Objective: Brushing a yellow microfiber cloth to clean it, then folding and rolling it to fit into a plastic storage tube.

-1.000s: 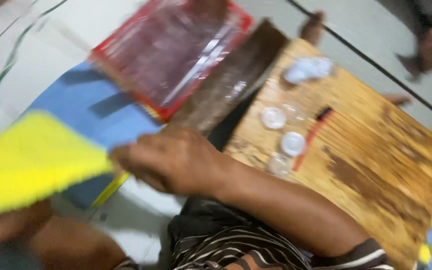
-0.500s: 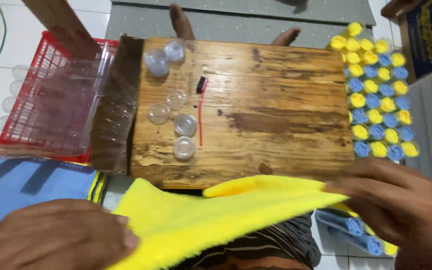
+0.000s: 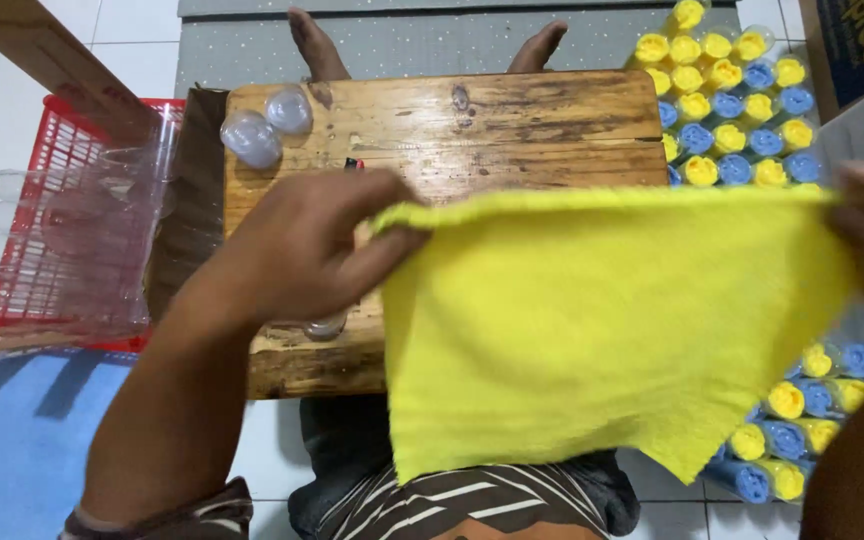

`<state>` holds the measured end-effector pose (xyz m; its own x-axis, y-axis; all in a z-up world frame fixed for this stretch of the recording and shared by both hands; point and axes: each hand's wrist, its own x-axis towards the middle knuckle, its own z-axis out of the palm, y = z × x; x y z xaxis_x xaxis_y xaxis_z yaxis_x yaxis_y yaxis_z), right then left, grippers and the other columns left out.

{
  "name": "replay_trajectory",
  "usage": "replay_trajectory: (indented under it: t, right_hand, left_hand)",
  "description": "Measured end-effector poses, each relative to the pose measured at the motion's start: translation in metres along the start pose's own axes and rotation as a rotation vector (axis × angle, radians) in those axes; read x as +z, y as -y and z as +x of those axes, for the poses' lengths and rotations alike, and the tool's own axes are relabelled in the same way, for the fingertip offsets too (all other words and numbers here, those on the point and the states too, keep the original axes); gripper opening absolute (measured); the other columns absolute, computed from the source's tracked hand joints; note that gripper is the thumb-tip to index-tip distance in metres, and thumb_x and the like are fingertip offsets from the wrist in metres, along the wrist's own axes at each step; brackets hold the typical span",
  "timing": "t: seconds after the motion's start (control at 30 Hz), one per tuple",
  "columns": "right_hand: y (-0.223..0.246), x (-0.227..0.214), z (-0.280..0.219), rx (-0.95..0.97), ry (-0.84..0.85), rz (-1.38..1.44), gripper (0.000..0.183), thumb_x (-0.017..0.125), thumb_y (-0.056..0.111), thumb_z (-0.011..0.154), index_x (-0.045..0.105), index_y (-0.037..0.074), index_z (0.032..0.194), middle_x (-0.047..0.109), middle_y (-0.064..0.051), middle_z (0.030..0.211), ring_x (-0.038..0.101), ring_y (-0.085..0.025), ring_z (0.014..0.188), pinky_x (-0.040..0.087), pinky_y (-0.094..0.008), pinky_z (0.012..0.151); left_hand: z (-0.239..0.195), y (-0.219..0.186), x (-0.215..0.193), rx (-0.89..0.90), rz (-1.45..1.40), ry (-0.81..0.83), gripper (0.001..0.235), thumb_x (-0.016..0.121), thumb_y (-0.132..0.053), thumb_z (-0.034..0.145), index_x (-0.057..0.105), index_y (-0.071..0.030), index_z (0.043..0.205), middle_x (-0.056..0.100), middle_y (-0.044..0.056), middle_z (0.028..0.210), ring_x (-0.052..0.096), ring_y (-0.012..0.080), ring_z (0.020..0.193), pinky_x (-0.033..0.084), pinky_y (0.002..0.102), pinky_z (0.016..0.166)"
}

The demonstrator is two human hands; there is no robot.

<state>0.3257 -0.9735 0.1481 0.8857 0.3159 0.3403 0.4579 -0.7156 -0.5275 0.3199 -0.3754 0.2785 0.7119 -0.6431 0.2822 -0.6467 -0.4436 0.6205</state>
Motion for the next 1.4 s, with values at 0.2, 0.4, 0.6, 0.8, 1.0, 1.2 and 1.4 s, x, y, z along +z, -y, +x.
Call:
replay_trajectory:
  t: [0.2, 0.4, 0.6, 0.8, 1.0, 1.2, 1.4]
  right_hand:
    - [0.100, 0.095, 0.127, 0.295, 0.040, 0.059, 0.023, 0.063, -0.005, 0.108, 0.069, -0.004, 0.131, 0.069, -0.026, 0.115, 0.067, -0.029, 0.084, 0.059, -0.035, 0.070]
    - [0.045, 0.154, 0.163, 0.302, -0.030, 0.065, 0.023, 0.070, -0.001, 0.104, 0.075, 0.001, 0.127, 0.071, -0.010, 0.099, 0.059, -0.017, 0.075, 0.048, -0.030, 0.063]
    - [0.030, 0.169, 0.191, 0.200, -0.083, 0.012, 0.024, 0.075, -0.006, 0.102, 0.077, -0.001, 0.125, 0.072, -0.009, 0.095, 0.055, -0.014, 0.066, 0.047, -0.029, 0.058]
    - [0.013, 0.183, 0.194, 0.090, -0.145, -0.160, 0.024, 0.080, -0.004, 0.101, 0.081, -0.001, 0.125, 0.069, -0.011, 0.096, 0.055, -0.019, 0.068, 0.048, -0.035, 0.059]
    - [-0.009, 0.183, 0.187, 0.025, -0.270, -0.203, 0.011, 0.073, -0.007, 0.111, 0.079, -0.004, 0.120, 0.065, -0.017, 0.111, 0.064, -0.027, 0.093, 0.058, -0.038, 0.079]
    - [0.060, 0.175, 0.156, -0.083, -0.263, -0.258, 0.011, 0.080, -0.009, 0.113, 0.076, -0.008, 0.122, 0.066, -0.023, 0.116, 0.065, -0.031, 0.098, 0.060, -0.040, 0.081]
    - [0.166, 0.197, 0.095, -0.022, -0.073, -0.128, 0.017, 0.080, 0.004, 0.099, 0.074, 0.003, 0.116, 0.069, -0.019, 0.115, 0.060, -0.031, 0.109, 0.052, -0.042, 0.092]
  left_hand:
    - [0.069, 0.085, 0.050, -0.574, 0.317, 0.132, 0.027, 0.063, -0.022, 0.093, 0.074, -0.005, 0.111, 0.075, 0.017, 0.101, 0.069, 0.0333, 0.086, 0.055, 0.048, 0.080]
    - [0.094, 0.160, 0.072, -0.528, 0.607, 0.131, 0.027, 0.064, -0.022, 0.087, 0.077, -0.007, 0.106, 0.076, 0.017, 0.100, 0.063, 0.0375, 0.094, 0.037, 0.067, 0.093]
    - [0.103, 0.196, 0.079, -0.440, 0.799, 0.103, 0.026, 0.064, -0.016, 0.083, 0.079, -0.004, 0.101, 0.076, 0.020, 0.098, 0.062, 0.0394, 0.097, 0.045, 0.055, 0.089]
    - [0.102, 0.212, 0.088, -0.449, 0.815, 0.021, 0.024, 0.069, -0.012, 0.084, 0.079, -0.008, 0.106, 0.075, 0.017, 0.093, 0.062, 0.0332, 0.085, 0.046, 0.049, 0.083]
    - [0.084, 0.218, 0.093, -0.279, 0.839, -0.289, 0.023, 0.070, -0.010, 0.074, 0.072, -0.007, 0.096, 0.067, 0.013, 0.089, 0.058, 0.0319, 0.082, 0.045, 0.045, 0.076]
    - [0.036, 0.161, 0.059, -0.296, 1.041, -0.217, 0.026, 0.074, -0.032, 0.077, 0.080, -0.010, 0.091, 0.074, 0.011, 0.084, 0.062, 0.0294, 0.080, 0.035, 0.048, 0.089]
    - [0.006, 0.146, 0.066, -0.561, 1.083, 0.218, 0.025, 0.064, -0.026, 0.087, 0.078, -0.006, 0.093, 0.071, 0.013, 0.086, 0.051, 0.0270, 0.082, 0.033, 0.045, 0.080]
